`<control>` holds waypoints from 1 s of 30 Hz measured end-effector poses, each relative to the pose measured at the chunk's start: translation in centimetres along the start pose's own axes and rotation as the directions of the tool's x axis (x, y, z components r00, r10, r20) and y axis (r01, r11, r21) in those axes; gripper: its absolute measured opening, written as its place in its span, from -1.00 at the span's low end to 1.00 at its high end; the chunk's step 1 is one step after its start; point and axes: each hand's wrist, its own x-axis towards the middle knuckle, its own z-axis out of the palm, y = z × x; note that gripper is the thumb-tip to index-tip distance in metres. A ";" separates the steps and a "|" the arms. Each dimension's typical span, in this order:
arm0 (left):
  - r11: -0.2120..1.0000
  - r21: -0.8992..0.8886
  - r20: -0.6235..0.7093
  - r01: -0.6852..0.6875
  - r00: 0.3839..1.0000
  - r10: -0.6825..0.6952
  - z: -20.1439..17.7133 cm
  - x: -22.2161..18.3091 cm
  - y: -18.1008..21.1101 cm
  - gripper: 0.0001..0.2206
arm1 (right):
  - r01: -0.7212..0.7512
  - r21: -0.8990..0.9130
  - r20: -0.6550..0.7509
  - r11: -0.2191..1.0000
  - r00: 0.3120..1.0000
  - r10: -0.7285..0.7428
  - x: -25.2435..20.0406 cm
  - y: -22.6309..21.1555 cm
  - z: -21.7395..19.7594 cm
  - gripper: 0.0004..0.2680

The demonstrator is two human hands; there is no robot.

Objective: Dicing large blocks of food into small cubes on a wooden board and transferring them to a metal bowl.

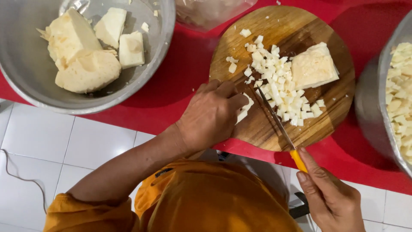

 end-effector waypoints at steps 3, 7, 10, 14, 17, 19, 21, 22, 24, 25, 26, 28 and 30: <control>0.986 0.163 0.015 -0.032 0.999 0.030 0.2 0.3 0.6 -0.86 | -0.051 -0.005 -0.020 0.999 0.998 0.051 -0.1 0.0 0.1 -0.61; 0.974 0.224 -0.004 -0.036 0.999 0.038 0.8 1.3 0.2 -0.87 | -0.027 -0.017 -0.016 0.999 1.000 0.027 -0.1 0.1 0.0 -0.61; 0.974 0.213 -0.057 -0.071 0.995 0.085 1.4 1.9 -0.5 -0.92 | -0.024 0.007 -0.026 1.000 0.999 0.024 0.0 -0.2 -0.1 -0.61; 0.978 0.158 0.096 -0.135 0.988 0.121 1.5 2.5 -1.1 -0.89 | -0.045 0.006 -0.028 0.999 0.999 0.045 -0.3 0.0 -0.3 -0.61; 0.986 0.122 0.050 -0.117 0.992 0.112 1.4 3.0 -1.0 -0.85 | -0.057 0.005 -0.036 0.998 0.998 0.057 -0.3 -0.1 -0.2 -0.61; 0.986 0.131 -0.026 -0.104 0.994 0.108 0.8 2.7 -0.4 -0.82 | -0.060 0.005 -0.043 0.998 0.997 0.060 -0.3 -0.2 -0.2 -0.62; 0.998 0.027 -0.210 -0.061 0.976 0.066 -0.1 2.0 0.7 -0.87 | -0.048 -0.014 -0.044 0.999 0.998 0.047 -0.3 -0.2 -0.2 -0.63; 0.998 0.026 -0.209 -0.060 0.976 0.065 -0.8 1.5 1.2 -0.87 | -0.049 -0.014 -0.043 0.999 0.998 0.049 -0.4 -0.1 -0.3 -0.63; 0.998 -0.041 -0.211 0.039 0.976 -0.046 -2.1 0.6 2.1 -0.93 | -0.066 0.012 -0.034 0.998 0.997 0.066 -0.5 0.1 -0.2 -0.62; 0.998 -0.042 -0.208 0.039 0.977 -0.047 -1.7 0.1 1.5 -0.93 | -0.069 0.013 -0.033 0.998 0.997 0.069 -0.5 -0.2 -0.3 -0.62; 0.996 -0.061 -0.118 0.069 0.990 -0.076 -1.2 -0.5 1.0 -0.93 | -0.097 0.004 -0.024 0.995 0.995 0.097 -0.4 -0.5 -0.4 -0.62; 0.991 -0.076 -0.025 0.109 0.994 -0.111 -0.5 -0.9 0.5 -0.90 | -0.123 -0.004 -0.006 0.992 0.992 0.123 -0.4 -0.8 -0.4 -0.62; 0.988 -0.096 -0.054 0.125 0.990 -0.130 -0.3 -0.4 0.3 -0.96 | -0.099 -0.038 -0.020 0.994 0.995 0.098 -0.4 -0.6 -0.2 -0.63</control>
